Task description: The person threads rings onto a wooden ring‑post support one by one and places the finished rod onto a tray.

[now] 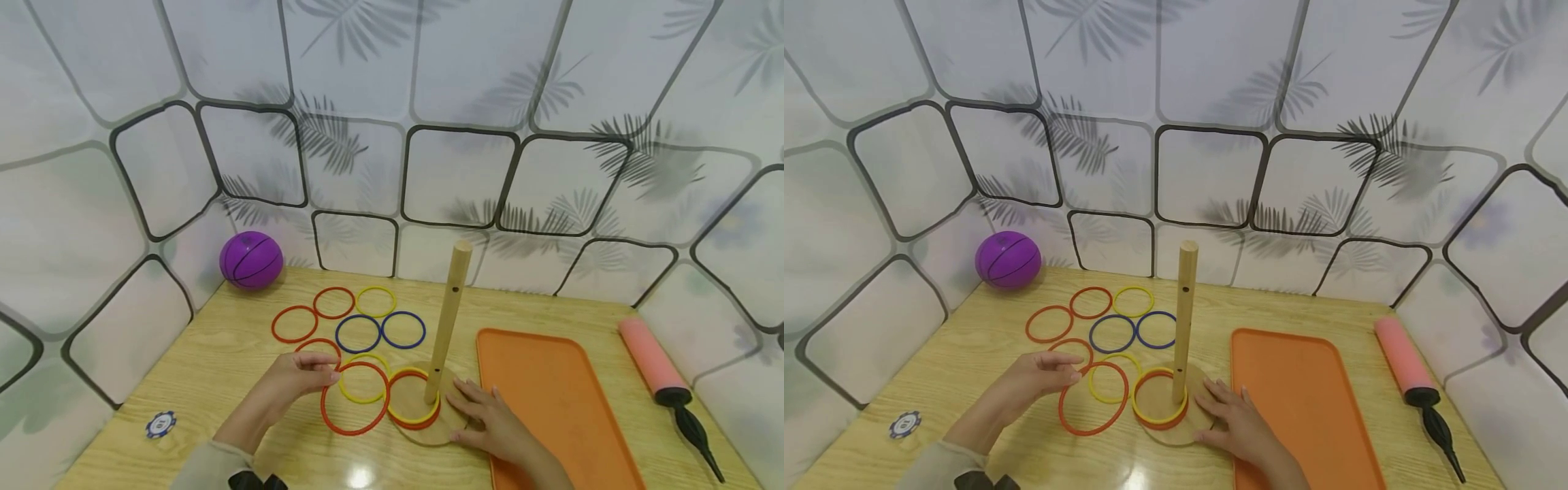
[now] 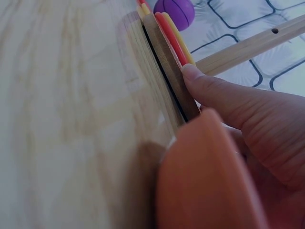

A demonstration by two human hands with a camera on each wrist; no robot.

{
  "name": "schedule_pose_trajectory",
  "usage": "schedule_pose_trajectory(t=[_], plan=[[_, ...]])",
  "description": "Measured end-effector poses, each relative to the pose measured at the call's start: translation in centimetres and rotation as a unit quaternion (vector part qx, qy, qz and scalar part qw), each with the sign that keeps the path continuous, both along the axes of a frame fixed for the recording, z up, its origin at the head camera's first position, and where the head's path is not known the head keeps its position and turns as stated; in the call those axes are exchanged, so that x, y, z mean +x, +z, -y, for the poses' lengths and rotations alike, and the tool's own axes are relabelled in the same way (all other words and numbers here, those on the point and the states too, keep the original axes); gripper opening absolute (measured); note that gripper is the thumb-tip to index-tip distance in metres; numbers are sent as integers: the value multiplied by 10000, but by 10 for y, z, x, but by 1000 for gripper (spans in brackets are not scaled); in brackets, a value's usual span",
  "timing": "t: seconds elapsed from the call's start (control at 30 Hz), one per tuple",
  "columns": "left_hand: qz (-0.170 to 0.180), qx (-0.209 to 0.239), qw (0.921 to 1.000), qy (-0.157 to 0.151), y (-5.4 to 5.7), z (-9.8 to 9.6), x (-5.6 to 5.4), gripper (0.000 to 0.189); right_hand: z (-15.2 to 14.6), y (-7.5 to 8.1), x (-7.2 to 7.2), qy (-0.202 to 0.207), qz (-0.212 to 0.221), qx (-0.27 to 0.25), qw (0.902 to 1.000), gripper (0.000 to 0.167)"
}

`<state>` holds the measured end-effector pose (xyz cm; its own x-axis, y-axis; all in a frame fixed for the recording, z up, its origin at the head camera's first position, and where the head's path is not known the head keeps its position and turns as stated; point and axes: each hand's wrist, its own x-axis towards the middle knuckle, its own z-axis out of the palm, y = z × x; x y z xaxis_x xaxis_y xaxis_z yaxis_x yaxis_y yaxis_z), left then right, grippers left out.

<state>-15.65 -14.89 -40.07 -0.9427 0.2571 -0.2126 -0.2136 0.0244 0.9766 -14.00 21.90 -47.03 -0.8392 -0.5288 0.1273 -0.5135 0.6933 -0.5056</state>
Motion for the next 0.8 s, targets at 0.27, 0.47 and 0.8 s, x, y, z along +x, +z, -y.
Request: schedule_pose_trajectory(t=[0.27, 0.47, 0.8], plan=[[-258, -84, 9996, -67, 43, -14, -5, 31, 1, -1, -1, -57, 203, 6, 9998, 67], [-623, -546, 9964, -172, 79, -19, -11, 35, 1, -2, -1, -39, 42, -12, 10000, 65], [-732, -485, 9954, -373, 124, -39, -20, 36, 1, 0, 1, 17, -16, -42, 10000, 65]])
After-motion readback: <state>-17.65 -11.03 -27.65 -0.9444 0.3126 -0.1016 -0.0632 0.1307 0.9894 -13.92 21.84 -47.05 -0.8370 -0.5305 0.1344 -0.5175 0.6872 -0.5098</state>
